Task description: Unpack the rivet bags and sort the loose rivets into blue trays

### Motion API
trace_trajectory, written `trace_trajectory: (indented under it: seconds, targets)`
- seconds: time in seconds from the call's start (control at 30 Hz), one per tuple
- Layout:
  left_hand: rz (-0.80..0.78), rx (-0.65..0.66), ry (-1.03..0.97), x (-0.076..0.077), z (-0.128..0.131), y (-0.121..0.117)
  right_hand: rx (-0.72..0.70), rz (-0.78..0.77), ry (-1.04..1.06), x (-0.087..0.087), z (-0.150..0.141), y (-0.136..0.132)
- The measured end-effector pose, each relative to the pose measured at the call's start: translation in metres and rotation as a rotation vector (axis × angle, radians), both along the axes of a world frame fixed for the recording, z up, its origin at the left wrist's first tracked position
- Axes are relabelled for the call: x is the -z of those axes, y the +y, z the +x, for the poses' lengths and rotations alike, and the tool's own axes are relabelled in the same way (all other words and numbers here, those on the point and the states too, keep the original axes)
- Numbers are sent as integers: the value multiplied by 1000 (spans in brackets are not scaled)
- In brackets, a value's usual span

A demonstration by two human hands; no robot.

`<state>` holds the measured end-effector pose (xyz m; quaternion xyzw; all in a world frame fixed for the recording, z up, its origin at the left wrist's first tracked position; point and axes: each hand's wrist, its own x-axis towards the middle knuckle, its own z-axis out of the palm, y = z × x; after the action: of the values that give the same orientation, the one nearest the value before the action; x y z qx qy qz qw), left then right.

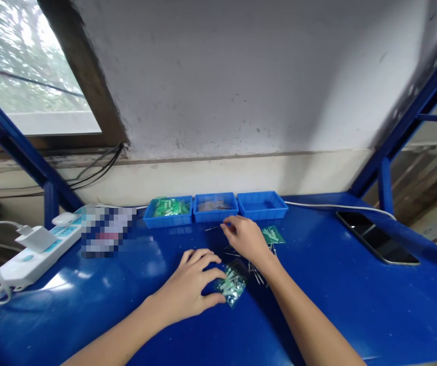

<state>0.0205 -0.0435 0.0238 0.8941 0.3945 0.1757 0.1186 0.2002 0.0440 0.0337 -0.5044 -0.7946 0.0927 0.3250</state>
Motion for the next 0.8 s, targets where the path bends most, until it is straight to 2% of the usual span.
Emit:
trace_trajectory:
  seconds: [0.07, 0.17, 0.3, 0.37, 0.5, 0.63, 0.73, 0.8]
  targets:
    - [-41, -15, 5, -2, -1, 0, -33, -49, 12, 4, -1, -6]
    - [-58, -29, 6, -3, -1, 1, -98, -123, -31, 0, -1, -13]
    - [59, -144, 62, 0, -6, 7, -365, -324, -204, -4, 2, -20]
    - [96, -202, 85, 1, -10, 11, -435, -356, -253, -2, 3, -23]
    - [85, -254, 77, 4, -17, 15, -371, -400, -244, 4, 1, -24]
    - [58, -308, 41, 7, -18, 16, -281, -481, -142, 8, -7, -21]
    - [15, -375, -37, 8, -19, 20, -249, -415, -36, 8, -14, -21]
    - [-103, -432, -183, 7, -21, 25, -243, -298, 51, 8, -20, -23]
